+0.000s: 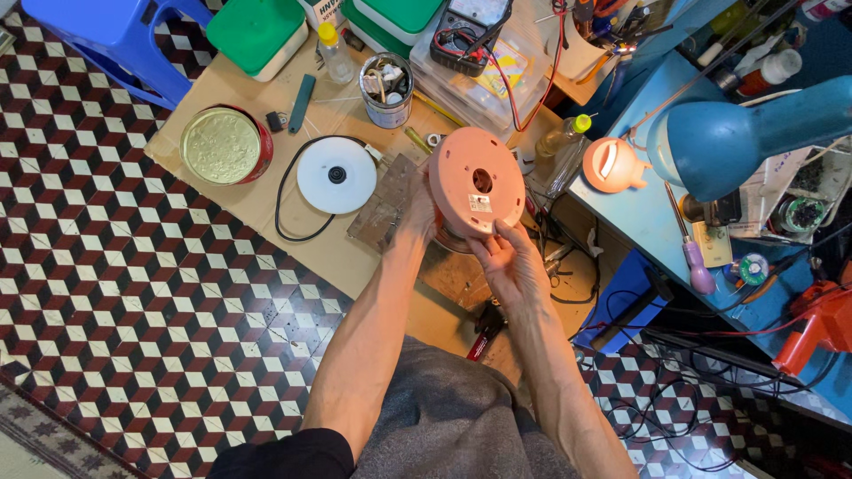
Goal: The person disassembles a pink electric kettle using a cordless drill, removes screws from the base, and separates the outer shell from the inner metal pot. They then use a multimeter to test the heating element and internal wiring.
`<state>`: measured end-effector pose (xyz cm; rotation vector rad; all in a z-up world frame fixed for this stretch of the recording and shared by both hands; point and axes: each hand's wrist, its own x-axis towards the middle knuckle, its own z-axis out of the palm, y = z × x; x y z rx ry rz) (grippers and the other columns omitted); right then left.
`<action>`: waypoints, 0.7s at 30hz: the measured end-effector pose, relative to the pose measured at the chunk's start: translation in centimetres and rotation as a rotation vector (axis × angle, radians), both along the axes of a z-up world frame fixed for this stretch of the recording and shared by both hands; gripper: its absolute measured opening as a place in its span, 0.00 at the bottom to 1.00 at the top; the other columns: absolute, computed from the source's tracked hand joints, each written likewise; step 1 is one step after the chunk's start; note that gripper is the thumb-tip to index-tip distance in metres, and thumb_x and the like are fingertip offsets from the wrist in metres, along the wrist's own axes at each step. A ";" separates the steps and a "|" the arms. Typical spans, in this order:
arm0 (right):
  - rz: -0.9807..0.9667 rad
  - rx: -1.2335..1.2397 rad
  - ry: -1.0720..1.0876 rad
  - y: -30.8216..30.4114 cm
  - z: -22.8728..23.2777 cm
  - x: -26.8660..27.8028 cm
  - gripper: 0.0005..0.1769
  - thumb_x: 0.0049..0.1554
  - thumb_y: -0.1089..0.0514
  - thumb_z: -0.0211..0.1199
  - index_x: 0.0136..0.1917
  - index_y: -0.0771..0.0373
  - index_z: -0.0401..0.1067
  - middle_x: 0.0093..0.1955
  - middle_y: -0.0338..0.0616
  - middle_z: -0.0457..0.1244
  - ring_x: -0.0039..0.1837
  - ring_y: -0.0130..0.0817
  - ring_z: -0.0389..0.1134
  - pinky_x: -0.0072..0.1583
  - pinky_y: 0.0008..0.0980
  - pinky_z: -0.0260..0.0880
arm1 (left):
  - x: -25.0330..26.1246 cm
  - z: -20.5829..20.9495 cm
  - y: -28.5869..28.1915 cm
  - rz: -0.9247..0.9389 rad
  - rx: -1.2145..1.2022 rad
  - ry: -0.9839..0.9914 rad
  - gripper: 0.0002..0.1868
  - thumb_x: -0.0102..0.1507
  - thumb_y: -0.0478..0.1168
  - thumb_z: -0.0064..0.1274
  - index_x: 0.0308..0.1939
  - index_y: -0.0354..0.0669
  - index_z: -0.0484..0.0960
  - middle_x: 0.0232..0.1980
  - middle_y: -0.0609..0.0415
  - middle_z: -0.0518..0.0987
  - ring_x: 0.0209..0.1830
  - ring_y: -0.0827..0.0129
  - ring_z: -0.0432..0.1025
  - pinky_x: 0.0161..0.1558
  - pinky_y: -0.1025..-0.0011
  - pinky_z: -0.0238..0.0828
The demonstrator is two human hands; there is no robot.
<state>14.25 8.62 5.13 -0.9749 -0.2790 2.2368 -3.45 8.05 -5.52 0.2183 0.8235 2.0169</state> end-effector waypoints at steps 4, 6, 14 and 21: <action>0.004 0.059 -0.014 -0.7 0.5 -0.5 0.38 0.52 0.68 0.66 0.73 0.63 0.59 0.69 0.52 0.60 0.70 0.48 0.65 0.66 0.52 0.67 | 0.4 0.7 -0.2 -0.017 0.002 -0.028 0.19 0.70 0.41 0.50 0.62 0.31 0.76 0.59 0.46 0.80 0.54 0.66 0.78 0.50 0.69 0.82; 0.002 0.077 -0.034 -1.0 0.8 -0.8 0.38 0.52 0.68 0.66 0.74 0.63 0.58 0.69 0.52 0.60 0.70 0.48 0.65 0.66 0.51 0.67 | 0.4 1.2 -0.4 0.004 -0.091 -0.063 0.20 0.70 0.40 0.49 0.63 0.32 0.74 0.59 0.46 0.79 0.54 0.66 0.79 0.49 0.69 0.83; -0.012 0.092 -0.046 -1.0 1.1 -1.1 0.37 0.55 0.67 0.63 0.75 0.62 0.57 0.69 0.52 0.60 0.69 0.47 0.65 0.68 0.51 0.71 | 0.4 3.0 -0.2 0.009 -0.243 -0.125 0.19 0.69 0.37 0.47 0.63 0.33 0.71 0.60 0.42 0.79 0.52 0.62 0.80 0.45 0.68 0.85; -0.037 0.042 -0.042 -0.9 0.0 -1.3 0.33 0.55 0.69 0.63 0.72 0.67 0.59 0.68 0.54 0.60 0.71 0.47 0.65 0.67 0.51 0.67 | 0.5 2.9 0.6 -0.082 -0.100 -0.086 0.21 0.69 0.38 0.49 0.64 0.31 0.71 0.61 0.41 0.78 0.53 0.62 0.79 0.47 0.67 0.83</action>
